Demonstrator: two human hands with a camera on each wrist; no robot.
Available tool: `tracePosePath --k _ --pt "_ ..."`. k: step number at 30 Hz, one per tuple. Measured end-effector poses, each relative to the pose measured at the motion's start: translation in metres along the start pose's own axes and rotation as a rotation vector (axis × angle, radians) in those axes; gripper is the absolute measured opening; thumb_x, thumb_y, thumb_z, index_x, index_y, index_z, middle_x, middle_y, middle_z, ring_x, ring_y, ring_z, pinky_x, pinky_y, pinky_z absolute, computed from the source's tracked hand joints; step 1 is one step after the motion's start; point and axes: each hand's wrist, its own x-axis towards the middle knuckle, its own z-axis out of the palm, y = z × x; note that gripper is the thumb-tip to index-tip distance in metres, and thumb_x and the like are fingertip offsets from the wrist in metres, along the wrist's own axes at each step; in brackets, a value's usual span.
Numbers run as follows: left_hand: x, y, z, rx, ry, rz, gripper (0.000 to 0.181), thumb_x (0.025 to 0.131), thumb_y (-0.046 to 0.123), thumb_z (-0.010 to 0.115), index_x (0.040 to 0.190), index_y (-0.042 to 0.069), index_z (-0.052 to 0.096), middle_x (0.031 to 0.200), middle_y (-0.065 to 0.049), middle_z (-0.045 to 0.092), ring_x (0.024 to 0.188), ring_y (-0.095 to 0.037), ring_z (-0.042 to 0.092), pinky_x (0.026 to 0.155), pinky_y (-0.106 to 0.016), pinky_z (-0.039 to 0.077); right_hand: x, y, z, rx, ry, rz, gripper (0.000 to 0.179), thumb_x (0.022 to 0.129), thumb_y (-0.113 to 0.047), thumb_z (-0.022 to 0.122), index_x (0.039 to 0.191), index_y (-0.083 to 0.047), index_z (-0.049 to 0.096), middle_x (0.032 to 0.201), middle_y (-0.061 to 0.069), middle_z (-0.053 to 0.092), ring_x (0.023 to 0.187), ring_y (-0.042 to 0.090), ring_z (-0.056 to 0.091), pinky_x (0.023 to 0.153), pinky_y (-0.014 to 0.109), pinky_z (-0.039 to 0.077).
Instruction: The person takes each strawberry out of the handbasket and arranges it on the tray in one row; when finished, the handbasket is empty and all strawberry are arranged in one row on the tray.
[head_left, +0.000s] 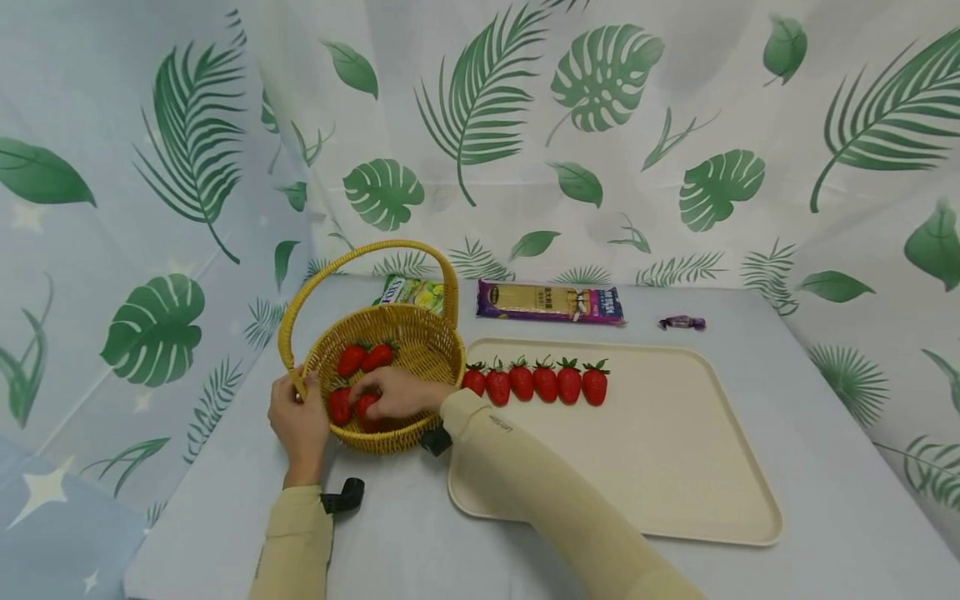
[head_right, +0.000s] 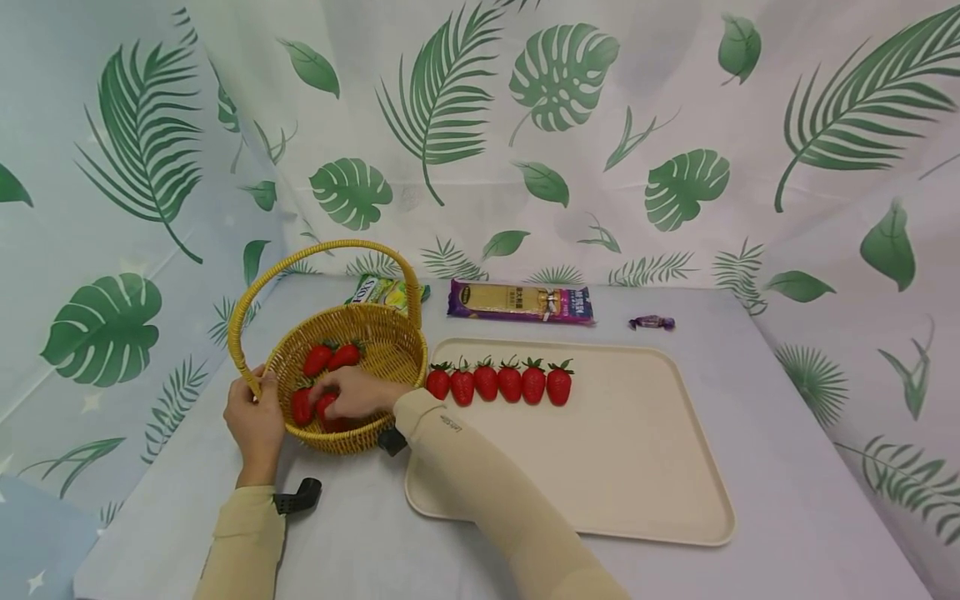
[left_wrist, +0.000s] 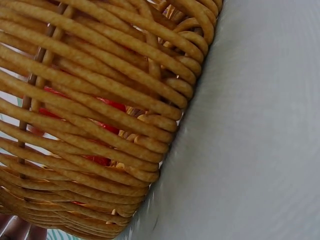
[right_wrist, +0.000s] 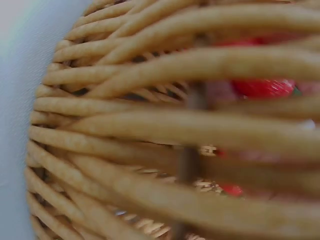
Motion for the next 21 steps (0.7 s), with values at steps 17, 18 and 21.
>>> tracePosePath --k 17,18,21 --pt "0.0 0.003 0.0 0.005 -0.017 -0.006 0.026 0.094 0.009 0.062 0.111 -0.01 0.068 0.11 -0.023 0.063 0.099 -0.036 0.059 0.078 -0.034 0.04 -0.045 -0.019 -0.011 0.037 0.307 -0.051 0.031 0.09 -0.006 0.059 0.119 -0.013 0.07 0.11 -0.002 0.065 0.082 0.016 0.051 0.07 0.021 0.042" --pt "0.0 0.002 0.0 0.006 -0.017 -0.011 0.026 0.095 0.01 0.062 0.111 -0.009 0.068 0.111 -0.022 0.063 0.099 -0.035 0.059 0.078 -0.033 0.04 -0.049 -0.02 -0.011 0.039 0.326 -0.046 0.031 0.09 -0.007 0.06 0.119 -0.014 0.07 0.11 -0.003 0.065 0.085 0.017 0.052 0.073 0.022 0.044" --pt "-0.001 0.001 0.0 0.001 -0.013 -0.019 0.026 0.095 0.011 0.062 0.111 -0.009 0.068 0.111 -0.022 0.063 0.099 -0.034 0.059 0.078 -0.029 0.039 -0.061 -0.02 -0.011 0.055 0.379 -0.029 0.03 0.09 -0.008 0.061 0.118 -0.016 0.071 0.114 -0.002 0.065 0.094 0.015 0.054 0.082 0.027 0.047"
